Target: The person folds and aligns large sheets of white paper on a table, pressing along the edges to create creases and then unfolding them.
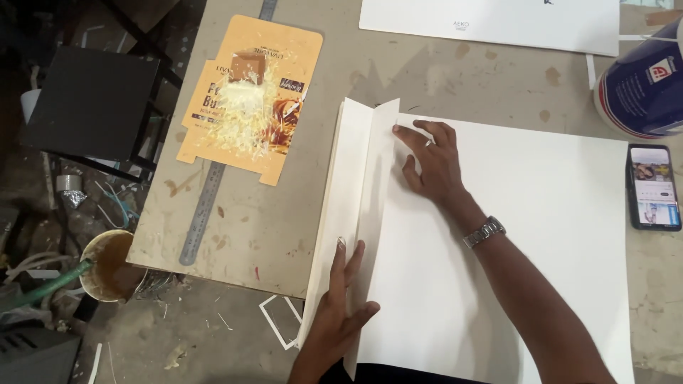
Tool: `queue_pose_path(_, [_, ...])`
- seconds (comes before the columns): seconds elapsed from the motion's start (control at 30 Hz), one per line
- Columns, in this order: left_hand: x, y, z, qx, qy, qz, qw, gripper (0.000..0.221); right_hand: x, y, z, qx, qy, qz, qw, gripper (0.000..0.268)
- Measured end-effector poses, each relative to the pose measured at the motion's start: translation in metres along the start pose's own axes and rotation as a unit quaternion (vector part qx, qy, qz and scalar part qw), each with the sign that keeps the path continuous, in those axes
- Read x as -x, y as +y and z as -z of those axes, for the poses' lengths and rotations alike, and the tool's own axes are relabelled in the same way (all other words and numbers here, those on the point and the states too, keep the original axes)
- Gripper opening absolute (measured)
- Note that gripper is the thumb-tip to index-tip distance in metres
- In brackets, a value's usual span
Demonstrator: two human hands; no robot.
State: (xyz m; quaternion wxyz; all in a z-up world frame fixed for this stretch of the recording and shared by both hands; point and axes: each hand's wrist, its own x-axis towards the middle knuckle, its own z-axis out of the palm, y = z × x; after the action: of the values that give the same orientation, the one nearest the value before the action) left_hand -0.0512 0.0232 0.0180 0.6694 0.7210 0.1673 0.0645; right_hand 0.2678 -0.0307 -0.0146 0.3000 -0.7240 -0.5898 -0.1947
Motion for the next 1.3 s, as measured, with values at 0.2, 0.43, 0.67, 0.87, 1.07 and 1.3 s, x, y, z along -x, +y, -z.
queue_pose_path(0.2, [0.003, -0.015, -0.002, 0.047, 0.024, -0.008, 0.999, 0.1, 0.001, 0.004, -0.006, 0.022, -0.018, -0.043, 0.999, 0.06])
queue_pose_path(0.43, [0.006, -0.024, 0.013, 0.315, 0.112, 0.002, 0.943, 0.115, 0.002, 0.007, -0.012, 0.057, 0.032, -0.107, 0.992, 0.049])
queue_pose_path(0.67, [0.005, -0.028, 0.018, 0.343, 0.126, -0.013, 0.931, 0.108, 0.007, 0.012, -0.013, 0.044, 0.045, -0.125, 0.99, 0.032])
queue_pose_path(0.87, [0.026, -0.044, 0.018, 0.279, 0.161, -0.044, 0.946, 0.106, 0.0, 0.017, -0.025, 0.152, -0.047, -0.137, 0.978, 0.061])
queue_pose_path(1.07, [0.062, -0.048, -0.002, 0.313, 0.239, -0.012, 0.919, 0.115, -0.001, 0.019, -0.026, 0.102, -0.113, -0.232, 0.961, 0.08])
queue_pose_path(1.3, [0.066, -0.059, -0.012, 0.316, 0.306, -0.028, 0.898, 0.115, 0.016, 0.039, -0.037, 0.08, -0.049, -0.18, 0.979, 0.053])
